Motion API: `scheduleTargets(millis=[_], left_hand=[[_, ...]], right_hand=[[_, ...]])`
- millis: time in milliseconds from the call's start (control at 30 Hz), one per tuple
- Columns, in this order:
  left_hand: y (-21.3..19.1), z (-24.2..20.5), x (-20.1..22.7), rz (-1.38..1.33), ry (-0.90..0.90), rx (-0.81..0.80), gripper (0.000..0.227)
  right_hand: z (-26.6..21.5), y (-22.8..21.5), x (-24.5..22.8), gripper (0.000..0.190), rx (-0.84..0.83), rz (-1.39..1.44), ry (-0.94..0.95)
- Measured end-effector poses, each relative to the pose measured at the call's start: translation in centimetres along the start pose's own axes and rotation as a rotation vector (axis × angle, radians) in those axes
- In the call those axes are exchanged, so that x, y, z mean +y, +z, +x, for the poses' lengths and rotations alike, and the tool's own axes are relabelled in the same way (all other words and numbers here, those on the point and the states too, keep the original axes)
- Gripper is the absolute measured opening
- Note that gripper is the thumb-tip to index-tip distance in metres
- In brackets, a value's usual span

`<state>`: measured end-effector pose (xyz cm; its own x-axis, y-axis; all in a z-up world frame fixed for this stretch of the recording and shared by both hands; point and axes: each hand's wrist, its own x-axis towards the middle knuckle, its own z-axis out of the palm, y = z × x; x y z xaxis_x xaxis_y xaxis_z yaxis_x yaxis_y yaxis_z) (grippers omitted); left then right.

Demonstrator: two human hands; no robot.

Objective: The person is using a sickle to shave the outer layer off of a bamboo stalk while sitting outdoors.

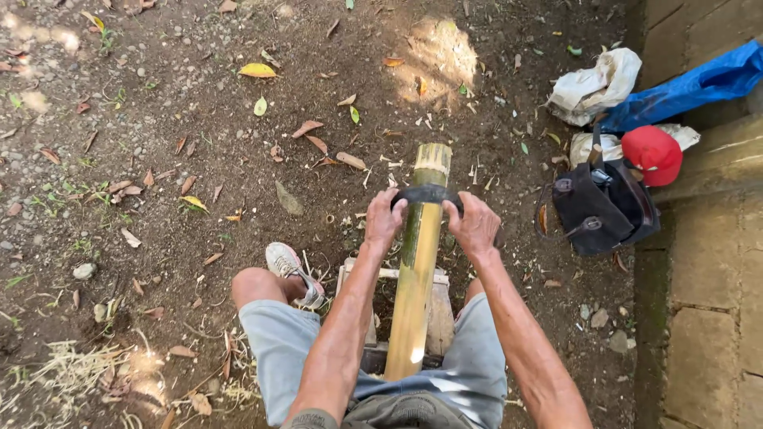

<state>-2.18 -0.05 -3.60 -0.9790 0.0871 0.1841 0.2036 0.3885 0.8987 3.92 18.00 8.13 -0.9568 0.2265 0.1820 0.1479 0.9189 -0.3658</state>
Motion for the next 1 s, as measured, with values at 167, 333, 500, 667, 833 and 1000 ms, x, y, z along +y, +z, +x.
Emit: scheduleTargets(millis=[167, 333, 500, 667, 833, 1000], left_hand=[[-5.0, -6.3, 4.0, -0.061, -0.080, -0.096, 0.022], [-9.2, -16.5, 4.7, -0.008, -0.128, -0.138, 0.025], [-10.8, -20.0, 4.5, 0.039, -0.192, -0.270, 0.031], [-8.6, -14.4, 4.5, -0.006, -0.213, -0.212, 0.029], [-5.9, -6.7, 4.0, -0.019, -0.178, -0.204, 0.025], [-2.7, -0.8, 1.6, 0.038, -0.116, -0.150, 0.025]], right_hand=[[-6.8, -1.0, -1.1, 0.027, 0.051, -0.011, -0.070], [-14.8, -2.0, -2.0, 0.029, -0.033, 0.036, -0.046], [-16.4, -4.0, -2.8, 0.031, -0.449, 0.003, 0.128], [-12.6, -2.3, -1.7, 0.029, -0.302, 0.088, 0.116], [-5.5, -1.2, -1.0, 0.028, -0.305, -0.048, 0.165], [-0.2, -0.5, -0.5, 0.027, -0.157, -0.069, 0.061]])
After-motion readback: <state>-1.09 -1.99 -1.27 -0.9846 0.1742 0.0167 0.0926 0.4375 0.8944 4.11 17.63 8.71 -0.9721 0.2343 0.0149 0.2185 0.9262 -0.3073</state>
